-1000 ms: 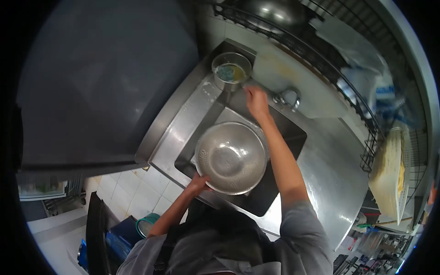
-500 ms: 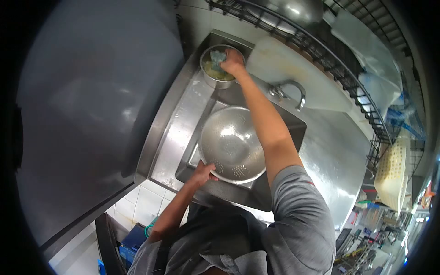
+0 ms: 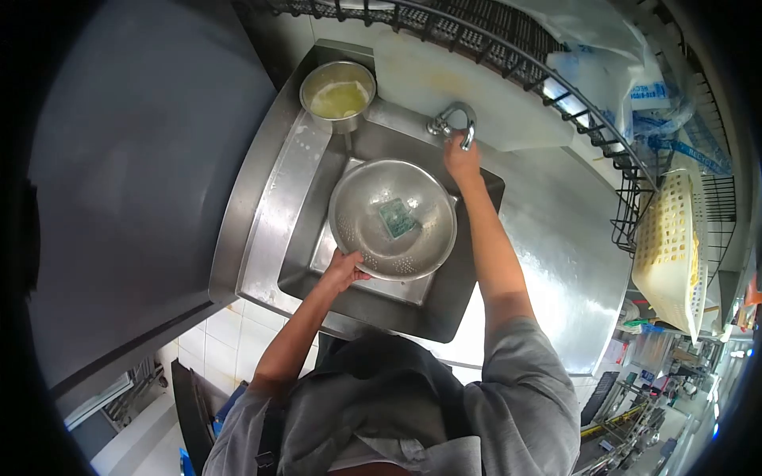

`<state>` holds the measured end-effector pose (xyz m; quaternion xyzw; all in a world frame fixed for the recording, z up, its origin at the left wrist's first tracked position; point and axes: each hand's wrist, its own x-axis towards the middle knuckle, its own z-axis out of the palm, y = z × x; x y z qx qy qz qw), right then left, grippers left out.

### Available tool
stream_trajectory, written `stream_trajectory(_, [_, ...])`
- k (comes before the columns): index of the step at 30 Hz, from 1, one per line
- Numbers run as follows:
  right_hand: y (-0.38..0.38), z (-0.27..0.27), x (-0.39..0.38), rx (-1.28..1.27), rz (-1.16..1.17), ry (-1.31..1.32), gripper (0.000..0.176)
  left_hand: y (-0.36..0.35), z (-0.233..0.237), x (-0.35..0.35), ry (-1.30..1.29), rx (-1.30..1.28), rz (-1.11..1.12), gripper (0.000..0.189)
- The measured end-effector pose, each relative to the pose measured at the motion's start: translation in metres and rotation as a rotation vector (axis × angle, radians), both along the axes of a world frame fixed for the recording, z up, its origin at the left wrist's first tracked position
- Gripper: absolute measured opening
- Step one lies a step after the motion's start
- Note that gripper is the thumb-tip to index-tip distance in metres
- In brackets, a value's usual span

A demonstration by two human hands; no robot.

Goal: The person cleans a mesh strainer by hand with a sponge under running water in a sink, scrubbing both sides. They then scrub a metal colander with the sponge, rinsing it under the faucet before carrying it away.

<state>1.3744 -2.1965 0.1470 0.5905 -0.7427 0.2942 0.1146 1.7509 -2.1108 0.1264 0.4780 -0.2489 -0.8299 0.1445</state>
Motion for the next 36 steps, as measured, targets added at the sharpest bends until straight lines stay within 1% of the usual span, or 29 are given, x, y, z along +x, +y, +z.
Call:
stream_trajectory(1, [-0.001,-0.001,0.007,0.020,0.004,0.031,0.018,0.003,-0.002,-0.004,-0.008,-0.001,0.001,0.054])
stream_trajectory(4, [0.000,-0.002,0.018,0.394,-0.068,-0.005,0.015,0.009,-0.006,-0.016,-0.001,-0.011,0.004,0.055])
stream_trajectory(5, [0.004,-0.004,0.018,0.357,0.025,0.049,0.013,0.010,-0.007,-0.019,0.005,-0.009,0.009,0.055])
stream_trajectory(8, [0.021,-0.002,0.017,0.350,0.120,-0.102,0.016,0.012,-0.009,-0.030,0.021,-0.018,0.039,0.054])
stream_trajectory(11, [0.050,-0.009,0.037,0.453,0.013,-0.394,0.020,0.010,0.001,-0.031,0.034,-0.027,0.059,0.052])
stream_trajectory(12, [0.060,-0.030,0.042,0.549,0.034,-0.334,0.026,0.012,0.004,-0.030,0.030,-0.022,0.062,0.051])
stream_trajectory(13, [0.070,-0.066,0.046,0.640,0.054,-0.271,0.032,0.013,0.007,-0.030,0.026,-0.020,0.063,0.050])
stream_trajectory(14, [0.076,-0.101,0.058,0.577,0.038,-0.430,0.039,0.015,0.010,-0.032,0.031,-0.035,0.066,0.049])
stream_trajectory(15, [0.078,-0.125,0.076,0.508,0.020,-0.588,0.046,0.017,0.014,-0.034,0.036,-0.052,0.067,0.048])
stream_trajectory(16, [0.076,-0.132,0.094,0.596,0.051,-0.727,0.047,0.018,0.016,-0.035,0.044,-0.069,0.070,0.047])
stream_trajectory(17, [0.071,-0.135,0.116,0.685,0.088,-0.864,0.048,0.018,0.007,-0.034,0.068,-0.034,0.045,0.049])
stream_trajectory(18, [0.072,-0.121,0.142,0.693,0.117,-0.951,0.044,0.015,-0.009,-0.030,0.089,-0.002,0.020,0.051])
stream_trajectory(19, [0.074,-0.094,0.164,0.683,0.095,-0.669,0.040,0.013,-0.018,-0.025,0.110,0.032,-0.005,0.054])
stream_trajectory(21, [0.108,-0.063,0.186,0.398,0.430,-0.382,0.039,0.007,-0.011,-0.017,0.050,-0.039,0.048,0.048])
stream_trajectory(22, [0.118,-0.058,0.189,0.250,0.586,-0.235,0.039,0.007,-0.007,-0.013,0.020,-0.072,0.074,0.046])
stream_trajectory(23, [0.119,-0.077,0.176,0.405,0.529,-0.183,0.038,0.006,-0.005,-0.005,-0.013,-0.062,0.063,0.047])
stream_trajectory(24, [0.128,-0.116,0.149,0.557,0.458,-0.130,0.037,0.010,-0.002,-0.001,-0.043,-0.052,0.043,0.048])
stream_trajectory(25, [0.129,-0.142,0.133,0.704,0.379,-0.075,0.035,0.014,0.000,0.000,-0.072,-0.044,0.017,0.050])
stream_trajectory(28, [0.079,-0.161,0.138,0.252,-0.076,-0.592,0.041,0.037,0.004,-0.017,0.001,-0.068,0.020,0.055])
stream_trajectory(29, [0.073,-0.153,0.162,0.329,-0.029,-0.664,0.043,0.034,0.006,-0.019,0.048,0.034,0.029,0.059])
stream_trajectory(30, [0.074,-0.143,0.192,0.410,0.017,-0.734,0.045,0.032,0.004,-0.013,0.038,0.011,0.009,0.060])
stream_trajectory(32, [0.081,-0.142,0.229,0.541,0.167,-1.125,0.048,0.010,-0.007,-0.002,0.039,-0.057,-0.012,0.060])
stream_trajectory(33, [0.079,-0.129,0.236,0.432,0.212,-1.097,0.047,0.002,-0.015,0.007,0.094,-0.039,-0.046,0.061])
stream_trajectory(35, [0.061,-0.070,0.244,0.202,0.315,-1.033,0.046,-0.006,-0.010,0.007,0.069,-0.037,-0.083,0.061])
stream_trajectory(36, [0.050,-0.051,0.237,0.197,0.381,-0.851,0.047,-0.001,-0.004,0.011,0.049,-0.019,-0.112,0.062])
